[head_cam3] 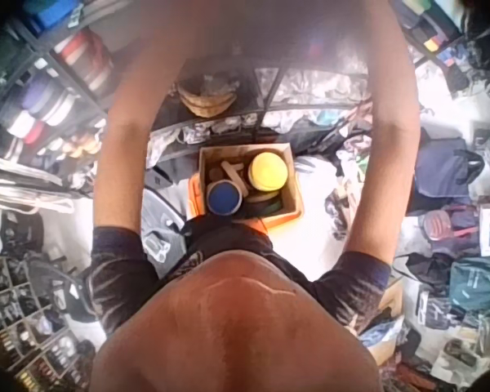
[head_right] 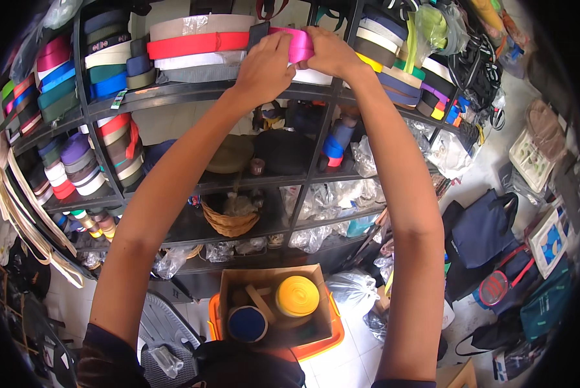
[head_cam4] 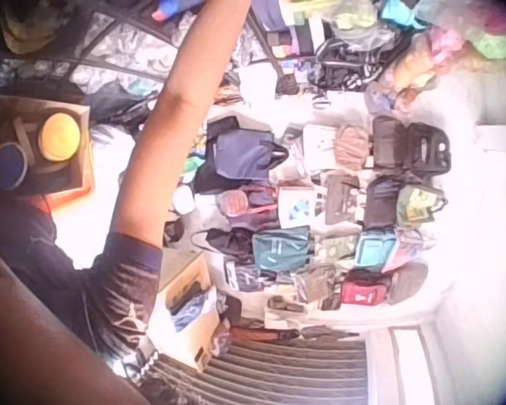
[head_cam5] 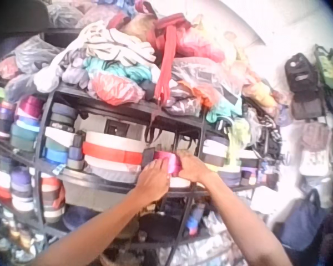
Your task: The person moves various rolls of ribbon and tape between a storage shelf and an orange bin by hand.
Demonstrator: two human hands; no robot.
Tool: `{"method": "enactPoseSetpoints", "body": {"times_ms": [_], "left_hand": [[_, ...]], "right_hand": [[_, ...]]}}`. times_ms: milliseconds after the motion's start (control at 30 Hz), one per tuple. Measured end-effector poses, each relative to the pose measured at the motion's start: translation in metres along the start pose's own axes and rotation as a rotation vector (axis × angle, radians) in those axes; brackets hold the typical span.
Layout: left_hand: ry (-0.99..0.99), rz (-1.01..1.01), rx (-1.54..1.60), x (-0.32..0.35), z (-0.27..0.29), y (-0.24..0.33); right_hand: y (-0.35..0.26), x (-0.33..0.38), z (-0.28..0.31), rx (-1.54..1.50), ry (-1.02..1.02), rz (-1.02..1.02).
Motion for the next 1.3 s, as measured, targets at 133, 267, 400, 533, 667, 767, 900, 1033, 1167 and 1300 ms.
{"method": "enactPoseSetpoints", "body": {"times_ms": [133,267,400,533,667,767,900,1033,1167,1300], "left_hand": [[-0.052,-0.045,-0.167,0.004,-0.023,-0.01],[-0.079,-0.014,-0.1,0.007,-0.028,-0.02],[-0.072,0.036,0.012,0.006,-0.026,-0.026],[-0.067,0.004,0.025,0.008,-0.029,-0.029],[-0.086,-0.051,-0.078,0.011,-0.032,-0.029],[-0.064,-0.056,-0.099,0.014,-0.03,-0.028],[0.018,-0.045,-0.034,0.015,-0.011,-0.02],[0.28,-0.174,0.086,0.012,0.041,-0.017],[0.568,-0.165,-0.213,0.019,0.114,-0.035],[0.653,0.442,-0.278,0.027,0.15,-0.149]], "right_hand": [[0.014,-0.008,-0.011,0.09,-0.024,-0.017],[0.004,-0.01,-0.008,0.194,-0.034,0.037],[0.001,-0.015,-0.003,0.275,0.005,0.106],[-0.002,-0.016,-0.007,0.319,-0.067,0.117],[-0.004,-0.017,-0.006,0.325,-0.043,0.107],[0.003,-0.021,0.0,0.213,0.018,0.072],[0.003,-0.031,0.01,0.181,0.045,0.002],[-0.025,-0.044,0.028,0.023,0.253,0.097],[-0.076,-0.064,0.022,-0.027,0.344,0.248],[-0.061,-0.097,-0.021,-0.192,-0.048,-0.195]]}}
Point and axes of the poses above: each hand's wrist, its own x-axis away from the middle knuckle, its own z-axis out of the back of the hand, y = z × x, the point moved 10 cm from there along -x, towards the middle knuckle, and after that the axes turned 1 degree about -x, right-handed, at the moved point
